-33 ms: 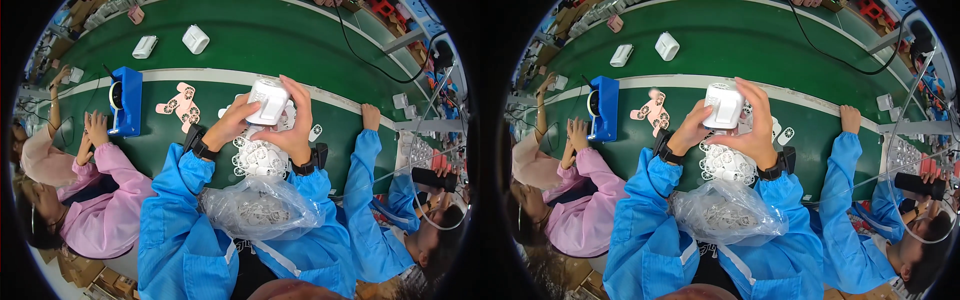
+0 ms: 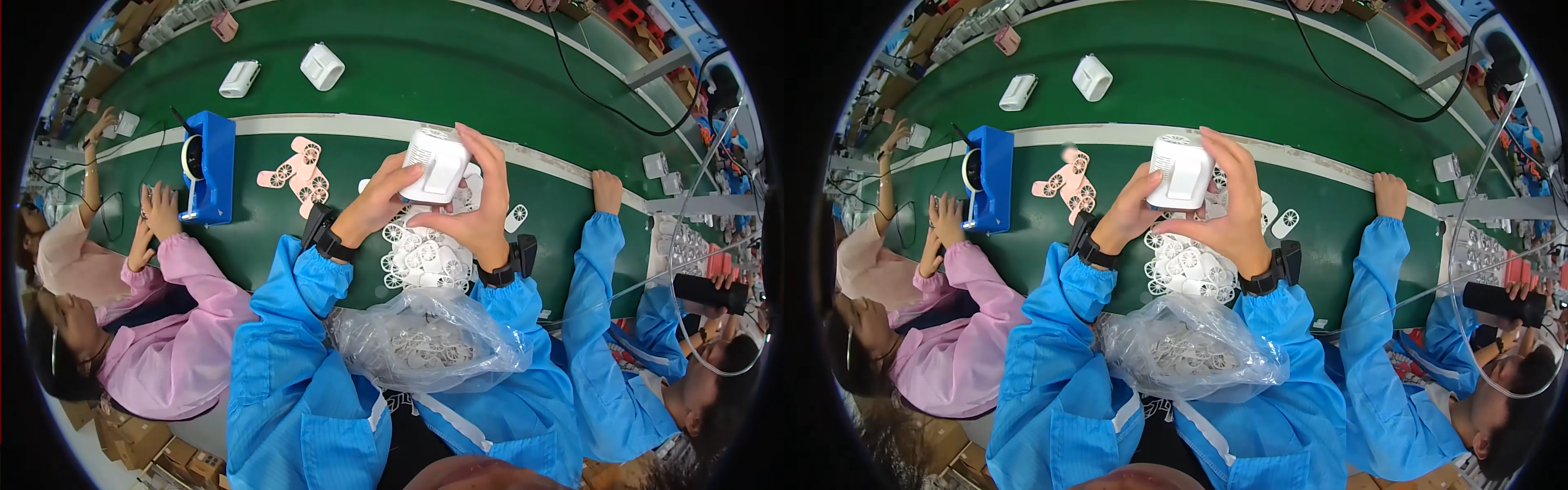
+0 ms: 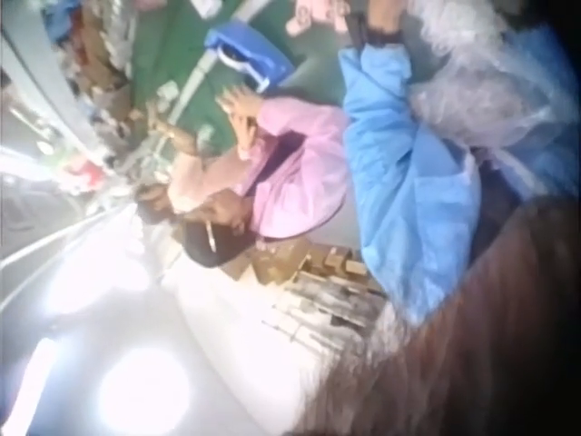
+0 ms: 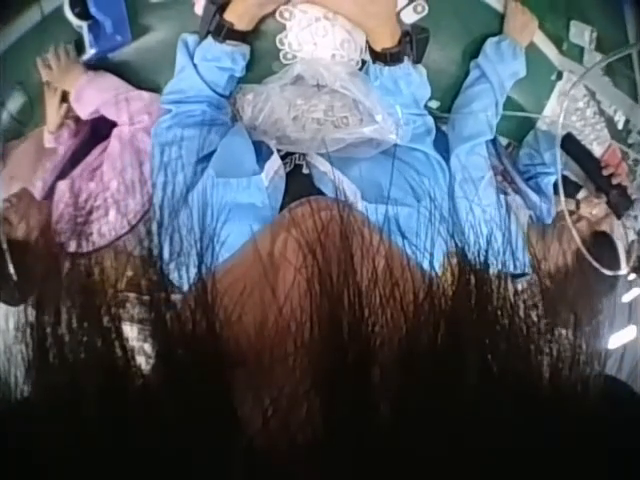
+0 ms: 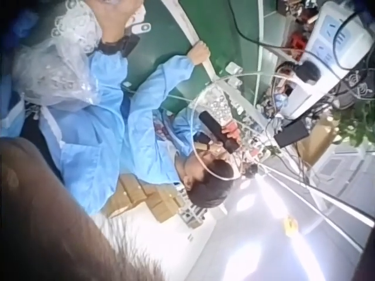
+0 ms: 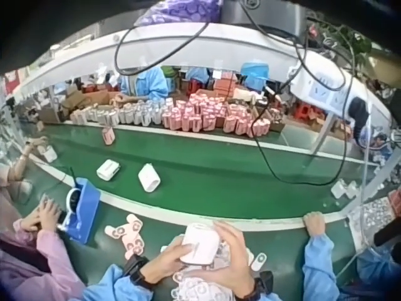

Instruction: The person picks up a white plastic housing and a white plastic fan cover, presses the cover into the housing by hand, and places the assembled unit onto the conveyor belt, repeating the process.

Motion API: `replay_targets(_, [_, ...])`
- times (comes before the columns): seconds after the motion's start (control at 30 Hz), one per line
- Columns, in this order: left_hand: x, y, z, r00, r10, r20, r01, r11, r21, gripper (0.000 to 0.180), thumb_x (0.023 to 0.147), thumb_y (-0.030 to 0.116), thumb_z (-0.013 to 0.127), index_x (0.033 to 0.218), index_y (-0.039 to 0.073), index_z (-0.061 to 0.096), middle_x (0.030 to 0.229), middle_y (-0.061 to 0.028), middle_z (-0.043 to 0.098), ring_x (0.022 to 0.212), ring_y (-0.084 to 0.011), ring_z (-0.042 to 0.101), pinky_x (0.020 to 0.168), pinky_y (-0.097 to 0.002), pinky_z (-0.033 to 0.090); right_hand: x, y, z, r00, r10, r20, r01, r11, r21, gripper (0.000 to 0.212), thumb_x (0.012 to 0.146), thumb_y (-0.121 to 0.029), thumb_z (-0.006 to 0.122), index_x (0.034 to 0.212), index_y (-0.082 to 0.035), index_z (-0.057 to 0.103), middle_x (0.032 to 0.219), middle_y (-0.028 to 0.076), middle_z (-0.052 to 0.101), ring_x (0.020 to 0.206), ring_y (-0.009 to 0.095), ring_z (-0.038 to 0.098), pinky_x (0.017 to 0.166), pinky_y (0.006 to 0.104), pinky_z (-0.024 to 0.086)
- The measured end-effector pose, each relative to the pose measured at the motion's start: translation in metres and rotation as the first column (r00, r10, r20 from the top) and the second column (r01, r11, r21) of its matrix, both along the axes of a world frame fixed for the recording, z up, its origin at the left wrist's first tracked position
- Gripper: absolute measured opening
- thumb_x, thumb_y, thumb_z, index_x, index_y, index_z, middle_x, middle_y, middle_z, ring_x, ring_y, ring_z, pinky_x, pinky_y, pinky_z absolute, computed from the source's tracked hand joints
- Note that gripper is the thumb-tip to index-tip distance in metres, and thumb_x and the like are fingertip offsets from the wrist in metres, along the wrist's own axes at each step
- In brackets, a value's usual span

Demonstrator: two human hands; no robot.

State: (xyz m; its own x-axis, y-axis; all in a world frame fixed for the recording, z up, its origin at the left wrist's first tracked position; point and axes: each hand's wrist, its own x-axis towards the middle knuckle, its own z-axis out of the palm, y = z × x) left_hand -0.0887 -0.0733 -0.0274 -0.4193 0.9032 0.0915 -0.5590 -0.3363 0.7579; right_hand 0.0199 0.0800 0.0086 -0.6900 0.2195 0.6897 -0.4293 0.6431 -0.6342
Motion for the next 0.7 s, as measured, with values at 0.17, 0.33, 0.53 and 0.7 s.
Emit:
replay_targets(0.17, [-0.006,-0.002,-0.005,0.997,0.023,0.068,-0.019,0.998,-0.056,0.051,0.109,0.035,0.054,0.139,-0.007,0.058,0.122,-0.0196,0.073,0.109,-0.0282,0.074,0.093,-0.039,0.06,-0.004,-0.004,-0.001,0.994,-0.087,0.067,0.085,0.996,0.035,0.102,0.055,-0.022,0.104,0.143,-0.002,0.055,0.142,0.017,0.059,0.132,0.035,0.059,0.11,0.0433,0.049])
replay_targets(0.33, [-0.009,0.001,-0.004,0.999,0.003,-0.043,-0.006,0.998,-0.07,0.053,0.109,0.037,0.052,0.136,-0.008,0.061,0.118,-0.0206,0.075,0.109,-0.0281,0.075,0.095,-0.0385,0.059,-0.006,0.001,-0.005,0.995,-0.054,0.088,0.056,0.998,-0.016,0.095,0.057,-0.018,0.102,0.139,-0.004,0.057,0.134,0.015,0.063,0.126,0.034,0.062,0.106,0.0434,0.051])
replay_targets(0.53, [-0.01,0.006,-0.002,1.0,0.0,0.0,0.0,0.994,-0.108,0.053,0.109,0.039,0.051,0.139,-0.005,0.059,0.124,-0.0188,0.073,0.112,-0.0259,0.073,0.096,-0.0364,0.059,-0.009,0.005,-0.004,0.993,-0.044,0.109,0.05,0.997,-0.053,0.096,0.056,-0.016,0.102,0.14,-0.004,0.057,0.132,0.015,0.064,0.125,0.034,0.062,0.105,0.0433,0.052])
replay_targets(0.7, [-0.006,0.011,0.009,0.993,0.115,-0.011,-0.115,0.976,-0.188,0.055,0.109,0.04,0.052,0.149,0.001,0.051,0.133,-0.0148,0.068,0.119,-0.0238,0.071,0.095,-0.036,0.059,-0.01,-0.003,-0.007,0.991,-0.002,0.137,0.029,0.98,-0.195,0.094,0.061,-0.015,0.1,0.143,-0.004,0.057,0.132,0.016,0.064,0.125,0.034,0.063,0.103,0.0425,0.053])
